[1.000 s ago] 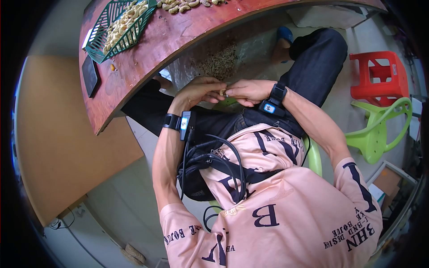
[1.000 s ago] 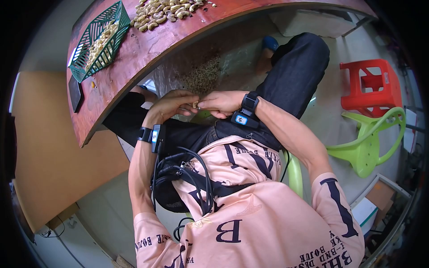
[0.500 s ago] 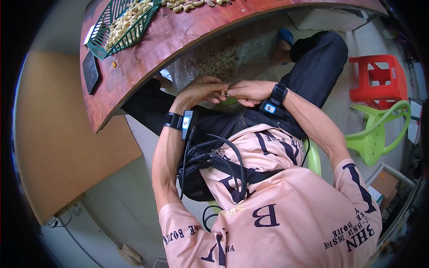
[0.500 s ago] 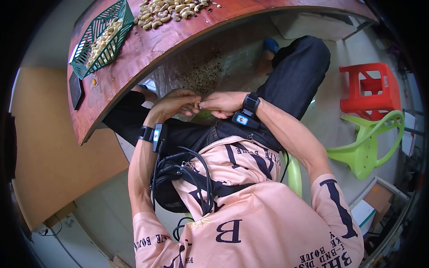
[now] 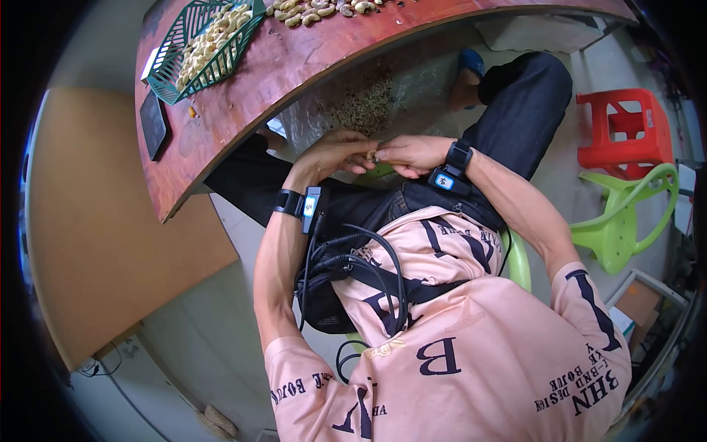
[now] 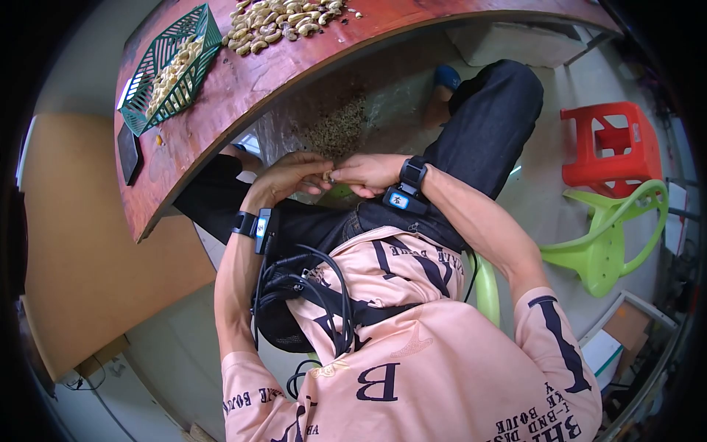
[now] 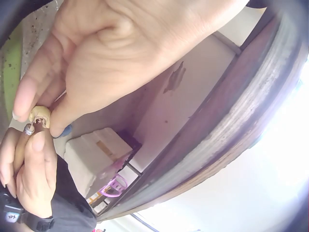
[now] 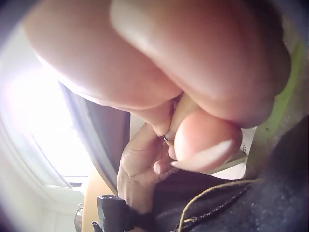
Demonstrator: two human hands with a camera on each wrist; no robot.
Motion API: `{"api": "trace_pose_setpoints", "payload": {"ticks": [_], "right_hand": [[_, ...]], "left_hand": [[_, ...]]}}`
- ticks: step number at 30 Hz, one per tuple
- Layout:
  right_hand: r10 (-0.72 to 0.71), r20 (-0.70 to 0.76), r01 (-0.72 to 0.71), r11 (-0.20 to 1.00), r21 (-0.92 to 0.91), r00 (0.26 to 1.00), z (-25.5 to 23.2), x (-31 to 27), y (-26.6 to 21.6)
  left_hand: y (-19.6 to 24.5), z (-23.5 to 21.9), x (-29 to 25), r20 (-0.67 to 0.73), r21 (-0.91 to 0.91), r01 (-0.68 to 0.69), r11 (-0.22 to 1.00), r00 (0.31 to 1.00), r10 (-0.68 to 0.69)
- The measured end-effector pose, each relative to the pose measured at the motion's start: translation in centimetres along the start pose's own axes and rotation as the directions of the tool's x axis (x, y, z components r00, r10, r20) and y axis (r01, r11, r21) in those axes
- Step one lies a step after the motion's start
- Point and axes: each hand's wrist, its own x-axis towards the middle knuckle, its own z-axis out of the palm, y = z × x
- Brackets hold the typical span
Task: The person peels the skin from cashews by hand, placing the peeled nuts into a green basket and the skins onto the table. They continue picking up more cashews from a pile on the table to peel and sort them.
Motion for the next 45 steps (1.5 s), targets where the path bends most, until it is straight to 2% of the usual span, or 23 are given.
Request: {"api": "trace_pose_setpoints", "payload": {"ticks": [2, 5, 8, 10, 20, 29, 32, 35, 38, 41, 45], "right_hand": [[-0.008, -0.026, 0.008, 1.0, -0.003, 1.0, 0.1, -0.1, -0.2], [0.014, -0.005, -0.014, 0.995, -0.103, 1.0, -0.7, 0.4, 0.6], [-0.015, -0.091, 0.01, 0.999, -0.052, 0.996, -0.7, 0.7, 0.8], [-0.022, -0.098, 0.018, 0.999, -0.04, 0.995, -0.6, 0.5, 0.4], [-0.038, -0.045, 0.039, 0.999, 0.023, 0.998, -0.6, -0.2, 0.1], [0.052, 0.008, -0.051, 0.995, -0.089, 0.999, -0.8, -0.1, -0.4], [0.005, -0.064, -0.007, 1.0, -0.017, 0.998, -0.4, -0.2, -0.2], [-0.003, -0.087, 0.0, 0.999, -0.038, 0.996, -0.1, -0.3, -0.3], [-0.166, -0.082, 0.163, 0.986, -0.037, 0.983, 0.5, -0.6, 0.3], [-0.104, -0.065, 0.105, 0.994, 0.021, 0.992, 0.5, -1.1, 0.6], [-0.005, -0.051, 0.004, 1.0, -0.02, 0.999, 0.2, -0.9, -0.2]], "left_hand": [[-0.1, 0.0, 0.2, -0.002, -0.031, 0.014, 0.999, 1.0, -0.014], [-0.6, -0.5, 0.6, 0.003, -0.115, 0.011, 0.993, 1.0, -0.011], [-0.8, -0.8, 1.0, 0.008, -0.188, 0.005, 0.982, 1.0, -0.004], [-0.5, -0.4, 0.6, 0.007, -0.214, 0.006, 0.977, 1.0, -0.004], [0.2, -0.1, 0.2, 0.002, -0.12, -0.016, 0.993, 1.0, 0.017], [0.5, 0.0, -0.1, -0.016, -0.036, -0.019, 0.999, 1.0, 0.018], [0.5, -0.1, 0.0, -0.012, -0.047, -0.002, 0.999, 1.0, 0.001], [0.6, 0.0, -0.3, 0.01, -0.049, 0.007, 0.999, 1.0, -0.007], [0.9, 0.6, -0.9, 0.03, -0.043, 0.017, 0.999, 0.999, -0.016], [0.3, 0.5, -0.5, 0.043, -0.058, 0.015, 0.998, 0.999, -0.013], [0.3, 0.4, -0.1, 0.064, 0.005, 0.03, 1.0, 0.997, -0.03]]}}
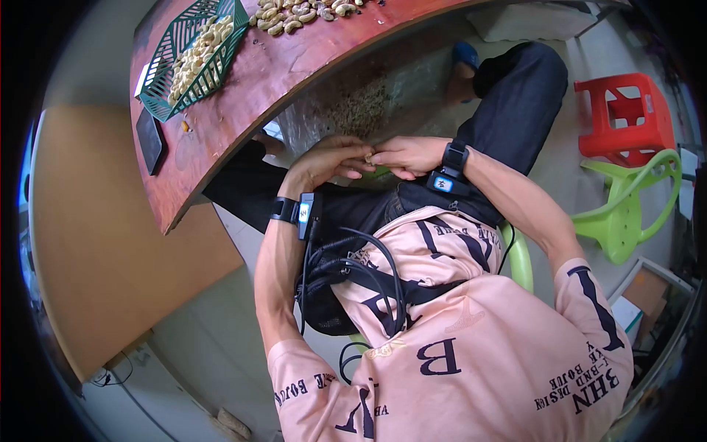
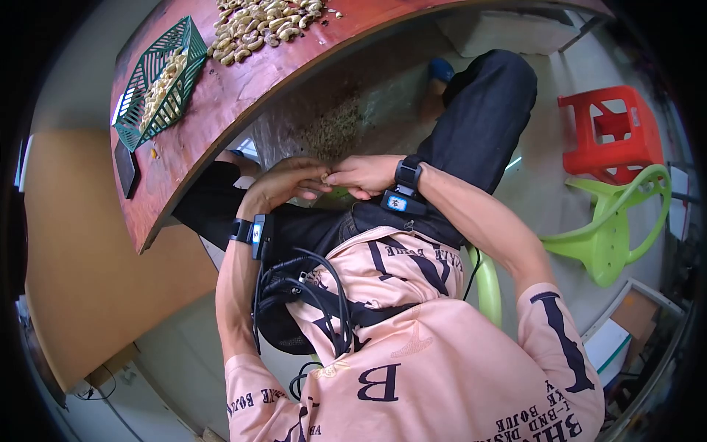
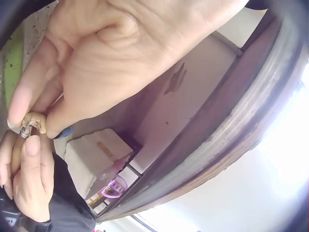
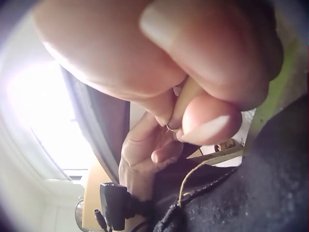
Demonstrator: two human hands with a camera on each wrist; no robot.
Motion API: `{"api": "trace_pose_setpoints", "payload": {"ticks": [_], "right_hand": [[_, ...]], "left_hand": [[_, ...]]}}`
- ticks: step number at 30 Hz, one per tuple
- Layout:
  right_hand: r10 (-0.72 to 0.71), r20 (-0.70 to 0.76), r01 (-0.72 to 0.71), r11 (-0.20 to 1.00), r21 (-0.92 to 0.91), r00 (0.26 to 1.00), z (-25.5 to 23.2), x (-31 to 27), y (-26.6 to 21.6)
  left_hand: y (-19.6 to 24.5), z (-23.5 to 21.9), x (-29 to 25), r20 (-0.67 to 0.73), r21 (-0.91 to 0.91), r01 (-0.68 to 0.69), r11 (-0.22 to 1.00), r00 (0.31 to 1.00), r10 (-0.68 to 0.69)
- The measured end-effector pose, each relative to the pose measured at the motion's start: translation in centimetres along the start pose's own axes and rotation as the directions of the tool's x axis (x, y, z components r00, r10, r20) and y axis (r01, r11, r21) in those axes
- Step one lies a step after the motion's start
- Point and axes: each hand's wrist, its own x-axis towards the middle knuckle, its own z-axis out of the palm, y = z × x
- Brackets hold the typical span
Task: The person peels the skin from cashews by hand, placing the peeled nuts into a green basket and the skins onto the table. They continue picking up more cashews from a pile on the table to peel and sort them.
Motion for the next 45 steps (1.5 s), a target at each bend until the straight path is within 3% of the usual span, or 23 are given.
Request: {"api": "trace_pose_setpoints", "payload": {"ticks": [2, 8, 14, 23, 26, 35, 38, 45], "right_hand": [[0.041, 0.033, -0.041, 0.999, -0.006, 0.999, 0.0, 0.8, 0.4], [-0.013, 0.008, 0.013, 0.999, 0.03, 1.0, 0.0, 0.3, 0.4], [0.02, 0.008, -0.02, 0.998, -0.06, 1.0, 0.1, 0.2, 0.0], [-0.119, -0.052, 0.112, 0.987, -0.116, 0.992, 0.2, 0.7, 0.6], [-0.165, -0.144, 0.146, 0.981, -0.131, 0.976, 0.3, 1.1, 0.8], [-0.029, -0.067, 0.028, 0.999, -0.019, 0.997, -0.2, 1.4, 1.1], [0.082, -0.06, -0.087, 0.992, -0.092, 0.995, -0.4, 0.6, 0.5], [0.008, 0.012, -0.009, 0.998, 0.067, 1.0, -0.4, 1.3, 0.9]], "left_hand": [[-0.1, -0.1, 0.0, 0.004, 0.016, -0.005, 1.0, 1.0, 0.005], [0.4, 0.0, -0.6, -0.017, 0.026, -0.035, 0.999, 0.999, 0.035], [0.2, -0.1, -0.5, 0.005, 0.042, 0.0, 0.999, 1.0, 0.0], [-0.2, -0.2, -0.1, -0.032, -0.072, -0.003, 0.997, 1.0, 0.001], [-0.2, -0.3, 0.0, -0.07, -0.099, 0.002, 0.995, 0.998, -0.009], [-0.2, -0.6, 0.0, -0.063, -0.149, -0.008, 0.989, 0.998, -0.001], [-0.6, -0.9, 0.3, -0.061, -0.138, -0.022, 0.99, 0.998, 0.014], [-0.7, -0.9, 0.5, -0.077, -0.122, -0.008, 0.993, 0.997, -0.002]]}}
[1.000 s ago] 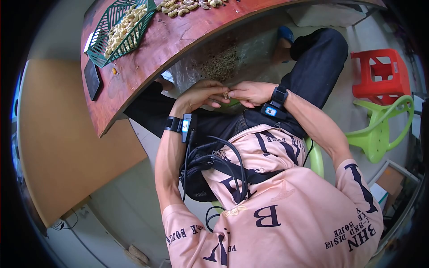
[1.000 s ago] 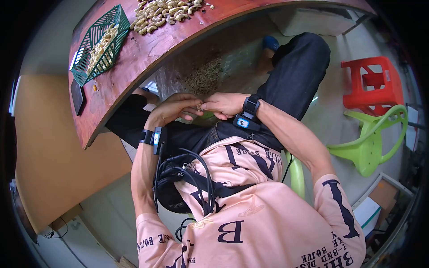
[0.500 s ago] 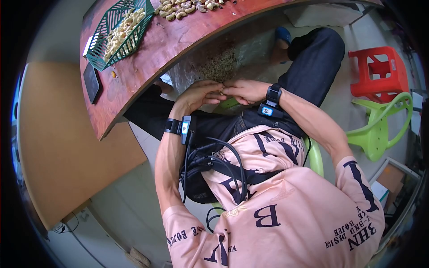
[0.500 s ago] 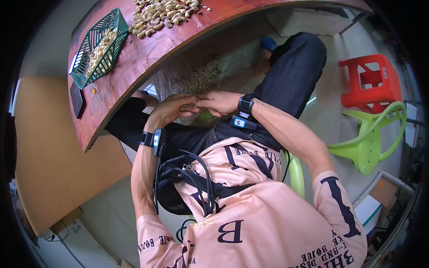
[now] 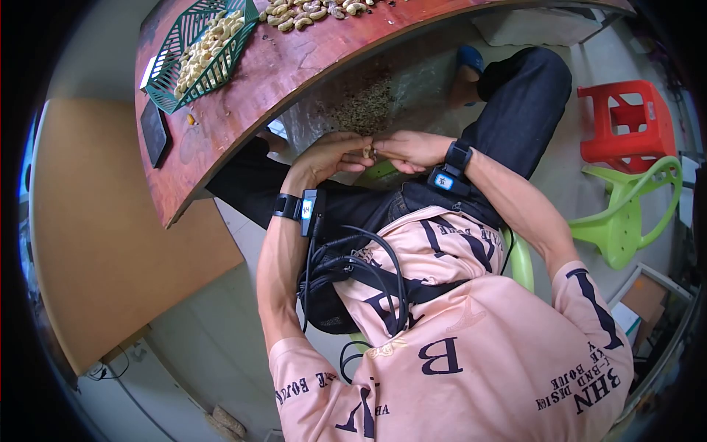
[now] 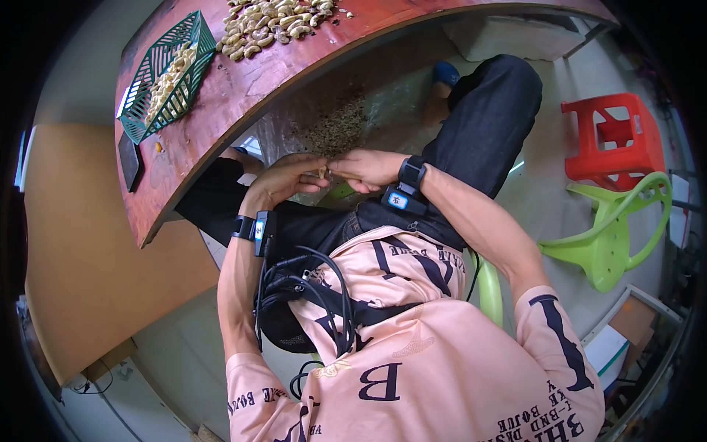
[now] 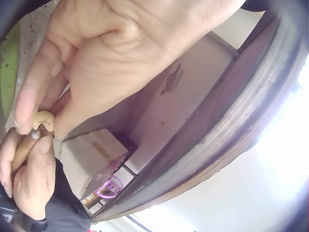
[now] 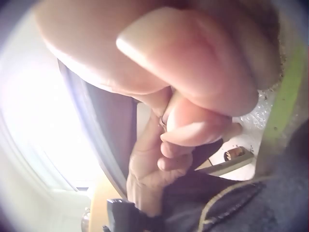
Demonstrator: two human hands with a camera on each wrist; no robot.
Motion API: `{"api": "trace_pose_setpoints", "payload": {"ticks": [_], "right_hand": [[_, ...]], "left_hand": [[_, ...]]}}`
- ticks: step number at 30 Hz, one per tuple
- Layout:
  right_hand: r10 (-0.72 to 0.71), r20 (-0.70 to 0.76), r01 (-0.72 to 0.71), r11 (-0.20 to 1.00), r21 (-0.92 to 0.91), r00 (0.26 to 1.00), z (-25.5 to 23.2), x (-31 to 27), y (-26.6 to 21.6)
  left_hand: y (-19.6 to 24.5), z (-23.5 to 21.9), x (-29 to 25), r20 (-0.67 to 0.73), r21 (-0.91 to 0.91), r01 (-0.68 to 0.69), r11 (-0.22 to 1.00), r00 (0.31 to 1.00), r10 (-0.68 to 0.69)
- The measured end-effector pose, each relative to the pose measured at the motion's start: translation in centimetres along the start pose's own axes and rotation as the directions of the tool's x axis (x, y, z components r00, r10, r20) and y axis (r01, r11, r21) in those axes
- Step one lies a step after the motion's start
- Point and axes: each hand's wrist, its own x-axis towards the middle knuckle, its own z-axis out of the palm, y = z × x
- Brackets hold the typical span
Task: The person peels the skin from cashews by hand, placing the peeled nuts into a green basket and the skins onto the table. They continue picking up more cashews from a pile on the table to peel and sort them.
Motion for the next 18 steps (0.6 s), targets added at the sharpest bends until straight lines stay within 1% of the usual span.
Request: {"api": "trace_pose_setpoints", "payload": {"ticks": [2, 5, 8, 11, 14, 16, 18], "right_hand": [[-0.02, 0.022, 0.018, 0.998, 0.053, 1.0, -0.8, 0.2, 0.3], [0.024, 0.023, -0.022, 0.998, -0.065, 0.999, -0.5, -0.2, -1.1], [-0.006, -0.012, 0.005, 0.999, -0.031, 1.0, 0.3, -0.4, -0.8], [-0.015, -0.006, 0.014, 0.997, -0.078, 1.0, 0.0, -0.6, -1.1], [-0.02, 0.005, 0.02, 0.998, -0.058, 1.0, 0.0, -0.1, -0.5], [-0.035, 0.012, 0.035, 0.996, -0.086, 0.999, 0.2, -0.1, -0.5], [-0.057, 0.017, 0.058, 0.991, -0.12, 0.998, 0.2, -0.2, -0.4]], "left_hand": [[-0.1, -0.3, 0.3, -0.006, -0.009, 0.002, 1.0, 1.0, -0.002], [0.0, -0.1, 0.3, -0.008, -0.02, -0.014, 1.0, 1.0, 0.014], [0.2, 0.0, -0.1, -0.026, -0.031, -0.025, 0.999, 0.999, 0.024], [0.1, 0.1, -0.2, -0.025, 0.001, -0.025, 1.0, 0.999, 0.025], [0.3, 0.3, -0.4, -0.011, 0.019, -0.016, 1.0, 1.0, 0.016], [0.8, 0.9, -1.1, -0.018, 0.039, -0.023, 0.999, 1.0, 0.024], [0.7, 0.7, -1.0, 0.023, 0.051, -0.018, 0.999, 1.0, 0.017]]}}
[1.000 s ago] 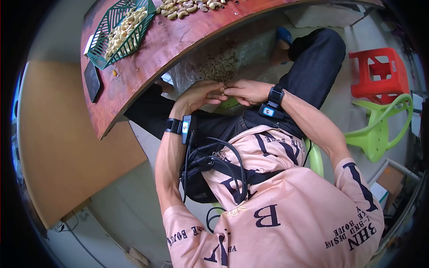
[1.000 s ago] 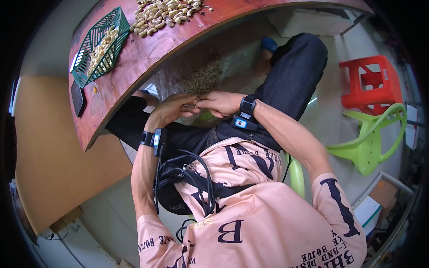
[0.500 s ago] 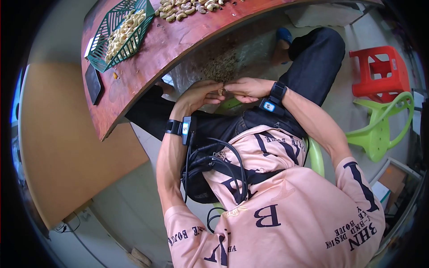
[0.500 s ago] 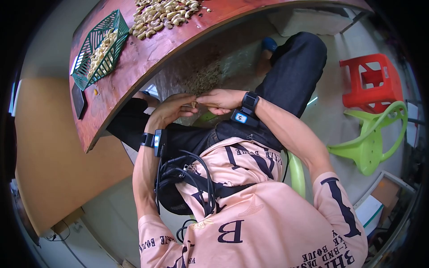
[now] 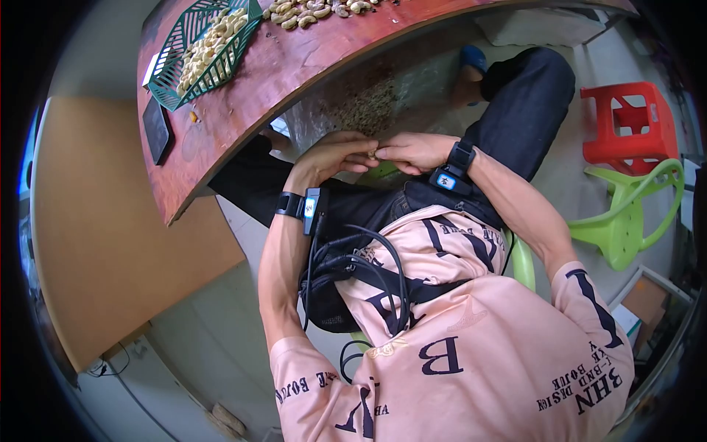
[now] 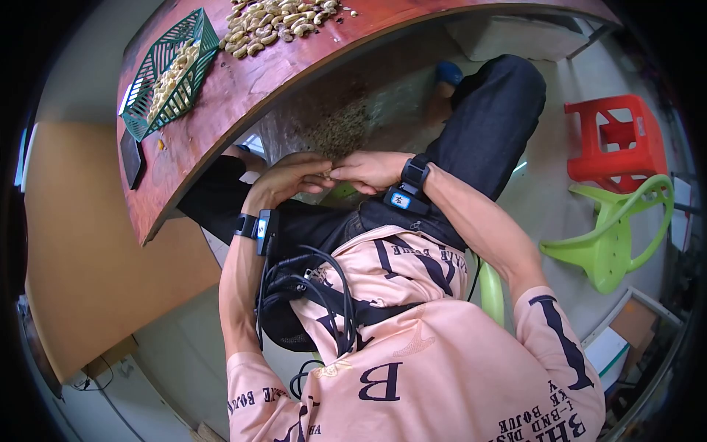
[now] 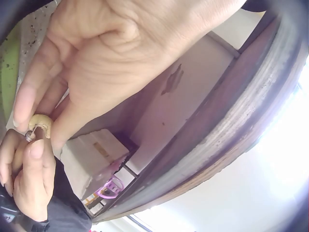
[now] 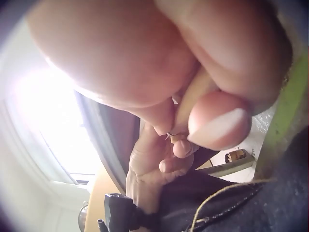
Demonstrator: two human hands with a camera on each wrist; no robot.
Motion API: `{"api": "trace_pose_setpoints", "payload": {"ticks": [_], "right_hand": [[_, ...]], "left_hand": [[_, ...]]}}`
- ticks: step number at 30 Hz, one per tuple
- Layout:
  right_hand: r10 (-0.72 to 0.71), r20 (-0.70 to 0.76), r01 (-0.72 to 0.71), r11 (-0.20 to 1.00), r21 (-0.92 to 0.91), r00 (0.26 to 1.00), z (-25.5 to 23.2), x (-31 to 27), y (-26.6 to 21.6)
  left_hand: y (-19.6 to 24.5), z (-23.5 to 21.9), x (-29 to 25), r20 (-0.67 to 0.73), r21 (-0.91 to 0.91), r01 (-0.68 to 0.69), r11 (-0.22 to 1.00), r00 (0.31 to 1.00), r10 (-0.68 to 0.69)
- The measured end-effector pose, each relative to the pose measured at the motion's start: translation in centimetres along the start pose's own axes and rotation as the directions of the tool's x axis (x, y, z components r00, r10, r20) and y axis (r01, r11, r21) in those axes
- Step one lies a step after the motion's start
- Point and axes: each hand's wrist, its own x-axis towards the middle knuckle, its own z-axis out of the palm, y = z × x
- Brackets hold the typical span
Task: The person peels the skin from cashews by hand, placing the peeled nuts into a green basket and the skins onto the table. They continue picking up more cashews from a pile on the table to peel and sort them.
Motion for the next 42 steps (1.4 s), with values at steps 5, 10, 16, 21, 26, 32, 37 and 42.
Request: {"api": "trace_pose_setpoints", "payload": {"ticks": [5, 10, 16, 21, 26, 32, 37, 42], "right_hand": [[-0.019, -0.007, 0.019, 0.999, -0.027, 1.0, 0.2, -0.2, 0.0], [-0.021, 0.039, 0.023, 0.999, -0.028, 0.999, 0.3, -0.3, -0.2], [-0.022, 0.038, 0.024, 0.998, -0.06, 0.999, 0.3, -0.3, -0.2], [-0.078, 0.015, 0.078, 0.995, -0.057, 0.997, 0.5, -0.4, -0.4], [-0.135, -0.038, 0.131, 0.986, -0.104, 0.99, 0.4, -0.1, 0.2], [-0.034, -0.01, 0.034, 0.999, 0.019, 0.999, 0.4, 0.2, 0.4], [-0.006, 0.005, 0.006, 1.0, 0.015, 1.0, 0.7, -0.8, -1.2], [0.009, 0.043, -0.01, 1.0, 0.016, 0.999, 0.7, -0.6, -0.4]], "left_hand": [[-0.2, -0.2, 0.2, 0.042, 0.025, 0.014, 1.0, 0.999, -0.015], [-0.7, -0.4, 0.7, 0.054, 0.034, 0.028, 0.999, 0.998, -0.03], [-0.8, -0.5, 0.9, 0.055, 0.049, 0.041, 0.998, 0.998, -0.043], [-0.3, -0.2, 0.4, 0.036, 0.016, 0.043, 0.999, 0.998, -0.044], [-0.2, -0.2, 0.5, 0.0, -0.021, 0.029, 0.999, 1.0, -0.029], [0.0, -0.2, 0.5, 0.015, -0.022, 0.037, 0.999, 0.999, -0.037], [-0.3, -0.3, 0.5, 0.049, 0.012, 0.032, 0.999, 0.998, -0.033], [-0.5, -0.3, 0.6, 0.072, 0.069, 0.044, 0.997, 0.996, -0.049]]}}
